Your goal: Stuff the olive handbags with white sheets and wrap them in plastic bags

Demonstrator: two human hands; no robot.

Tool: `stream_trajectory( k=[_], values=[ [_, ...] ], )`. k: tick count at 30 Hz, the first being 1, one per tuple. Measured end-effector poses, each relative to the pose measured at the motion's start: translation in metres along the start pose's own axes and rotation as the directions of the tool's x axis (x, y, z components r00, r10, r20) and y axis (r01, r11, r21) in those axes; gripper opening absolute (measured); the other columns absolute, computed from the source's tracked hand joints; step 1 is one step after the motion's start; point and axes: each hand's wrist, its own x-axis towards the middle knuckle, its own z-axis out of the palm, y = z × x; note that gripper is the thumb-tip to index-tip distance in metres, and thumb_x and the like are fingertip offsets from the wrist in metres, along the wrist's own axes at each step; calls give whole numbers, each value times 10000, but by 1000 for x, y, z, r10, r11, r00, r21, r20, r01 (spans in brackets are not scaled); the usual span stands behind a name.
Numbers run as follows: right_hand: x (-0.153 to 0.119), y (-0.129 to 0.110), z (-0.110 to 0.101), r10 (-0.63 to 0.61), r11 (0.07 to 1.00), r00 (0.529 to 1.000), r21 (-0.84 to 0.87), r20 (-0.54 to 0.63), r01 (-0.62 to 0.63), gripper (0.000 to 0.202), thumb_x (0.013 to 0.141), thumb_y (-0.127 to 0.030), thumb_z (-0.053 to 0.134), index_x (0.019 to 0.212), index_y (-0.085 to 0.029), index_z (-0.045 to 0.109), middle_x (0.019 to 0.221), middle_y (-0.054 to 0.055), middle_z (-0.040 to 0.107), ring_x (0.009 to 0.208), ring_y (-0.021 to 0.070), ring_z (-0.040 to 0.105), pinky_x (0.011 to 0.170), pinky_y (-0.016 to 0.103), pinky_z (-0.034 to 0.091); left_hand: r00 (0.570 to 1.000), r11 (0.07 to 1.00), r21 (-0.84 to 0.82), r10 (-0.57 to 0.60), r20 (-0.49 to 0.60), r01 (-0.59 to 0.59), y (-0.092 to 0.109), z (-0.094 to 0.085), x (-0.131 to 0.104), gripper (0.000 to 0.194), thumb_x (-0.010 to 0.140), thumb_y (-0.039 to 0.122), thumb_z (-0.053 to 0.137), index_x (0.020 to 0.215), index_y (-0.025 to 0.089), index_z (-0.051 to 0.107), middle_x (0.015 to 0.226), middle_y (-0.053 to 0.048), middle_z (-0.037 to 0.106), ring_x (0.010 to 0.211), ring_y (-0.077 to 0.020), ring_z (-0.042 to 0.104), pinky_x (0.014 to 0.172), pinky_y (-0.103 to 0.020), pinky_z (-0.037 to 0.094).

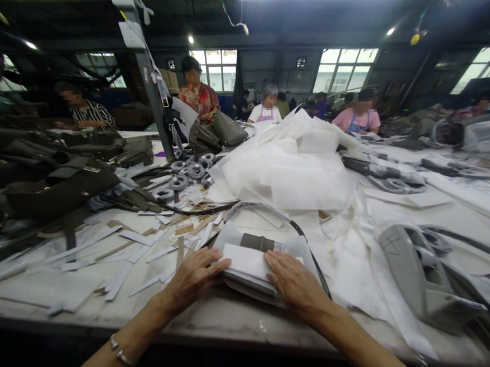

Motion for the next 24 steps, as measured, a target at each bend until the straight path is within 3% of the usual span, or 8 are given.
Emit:
stream_trajectory(
  k=[5,10,15,18,20,24],
  values=[
    [18,-27,-18,-70,997,998,45,3,70,626,910,-426,586,1455,-162,426,1480,134,472,1401,293,386,1170,548,278,991,992,-23,-123,-53,122,33,9,4,382,860,234,677,1224,243,562,1104,-67,654,1076,-248,625,933,-421,505],
    [19,-37,5,-82,997,993,4,79,82,649,827,-233,639,1440,-158,440,1503,138,440,1399,307,386,1147,558,298,971,974,29,-222,-87,225,68,16,13,335,898,232,613,1229,223,564,1077,-81,641,1040,-252,615,935,-447,495],
    [11,-34,20,-81,996,996,-26,43,82,641,805,-103,554,1435,-137,437,1505,135,437,1392,293,396,1148,560,291,978,987,76,-128,-163,142,68,15,27,166,945,229,535,1083,199,621,1281,-102,593,1214,-271,539,1045,-484,429],
    [12,-34,16,-107,994,993,-20,43,108,654,795,-93,527,1440,-125,425,1502,144,441,1391,286,398,1153,556,286,990,996,6,-86,-115,88,65,18,33,181,960,148,454,1035,160,618,1172,-100,655,1115,-214,611,1005,-385,490],
    [13,-32,12,-146,989,987,-2,64,147,682,781,-99,517,1454,-123,404,1510,141,430,1403,284,380,1160,559,273,988,994,-44,-107,-110,103,65,22,31,245,955,90,394,1051,142,614,1068,-98,687,1016,-180,652,920,-310,539],
    [11,-33,11,-185,982,982,-13,42,186,659,770,-45,441,1426,-109,443,1485,135,469,1392,266,398,1161,538,287,979,997,42,-58,-194,68,69,27,16,364,954,72,342,1235,102,571,1181,-138,670,1124,-203,625,961,-335,525]
  ],
)
